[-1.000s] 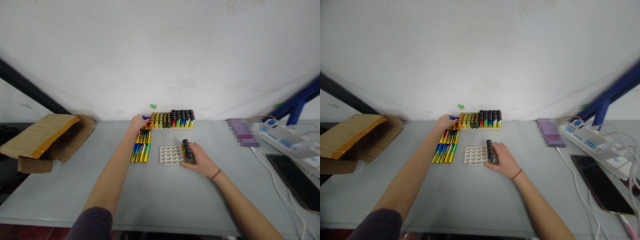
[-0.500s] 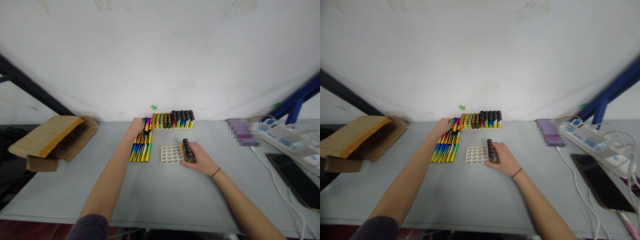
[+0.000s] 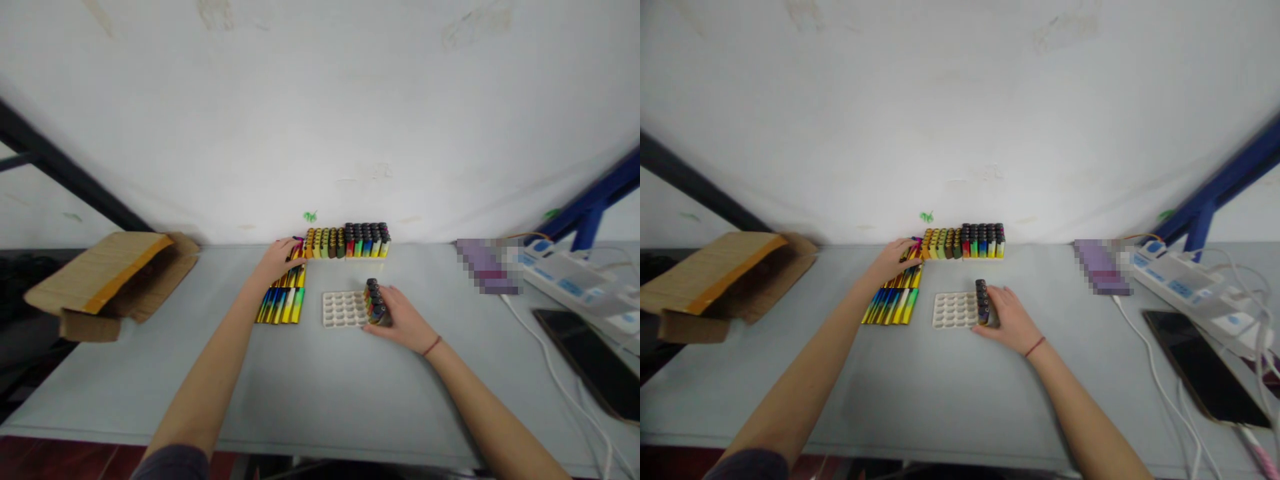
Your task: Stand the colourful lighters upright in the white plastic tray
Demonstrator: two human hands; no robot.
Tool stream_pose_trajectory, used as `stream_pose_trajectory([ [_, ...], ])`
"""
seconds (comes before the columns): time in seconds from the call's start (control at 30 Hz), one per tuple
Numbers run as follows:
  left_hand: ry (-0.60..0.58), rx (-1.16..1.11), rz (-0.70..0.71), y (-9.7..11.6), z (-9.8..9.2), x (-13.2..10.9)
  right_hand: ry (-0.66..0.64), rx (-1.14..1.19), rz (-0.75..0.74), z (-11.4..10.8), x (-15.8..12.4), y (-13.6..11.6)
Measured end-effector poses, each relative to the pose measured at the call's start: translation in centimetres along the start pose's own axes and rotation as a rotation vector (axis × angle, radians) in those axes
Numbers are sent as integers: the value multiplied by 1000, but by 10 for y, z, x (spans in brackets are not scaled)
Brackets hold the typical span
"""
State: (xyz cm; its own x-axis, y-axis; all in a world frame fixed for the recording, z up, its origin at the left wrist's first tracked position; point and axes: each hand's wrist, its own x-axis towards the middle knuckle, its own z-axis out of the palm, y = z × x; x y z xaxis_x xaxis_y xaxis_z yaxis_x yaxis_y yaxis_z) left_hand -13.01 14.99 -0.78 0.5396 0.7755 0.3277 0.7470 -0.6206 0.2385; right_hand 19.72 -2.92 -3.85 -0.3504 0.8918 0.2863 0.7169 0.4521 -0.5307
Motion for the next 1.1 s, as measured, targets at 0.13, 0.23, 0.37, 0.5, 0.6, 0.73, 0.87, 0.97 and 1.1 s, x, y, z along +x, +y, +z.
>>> stream_pose_trajectory([
  [0.13, 27, 2, -20, 1, 3, 3, 5, 8, 2, -1, 0, -1],
  [0.23, 143, 27, -80, 16, -1, -1, 8, 8, 1, -1, 0, -1],
  [0.37, 337, -91, -162, 75, -4, -21, 27, 8, -12, 0, 0, -1],
  [0.5, 23, -414, -42, 156, 9, -43, 32, 12, -26, 2, -1, 1],
  [0.6, -41, -609, -126, 198, 28, -45, 50, 38, -17, 4, 0, 4],
  [0.73, 5, -758, -200, 225, 46, -33, 100, 108, 0, 6, 1, 4],
  [0.87, 67, -802, -251, 236, 52, -25, 128, 177, 22, 7, 3, 3],
  [0.97, 137, -772, -296, 240, 56, -25, 126, 174, 8, 7, 3, 4],
  [1.1, 171, -786, -314, 242, 61, -26, 117, 143, -10, 8, 2, 7],
])
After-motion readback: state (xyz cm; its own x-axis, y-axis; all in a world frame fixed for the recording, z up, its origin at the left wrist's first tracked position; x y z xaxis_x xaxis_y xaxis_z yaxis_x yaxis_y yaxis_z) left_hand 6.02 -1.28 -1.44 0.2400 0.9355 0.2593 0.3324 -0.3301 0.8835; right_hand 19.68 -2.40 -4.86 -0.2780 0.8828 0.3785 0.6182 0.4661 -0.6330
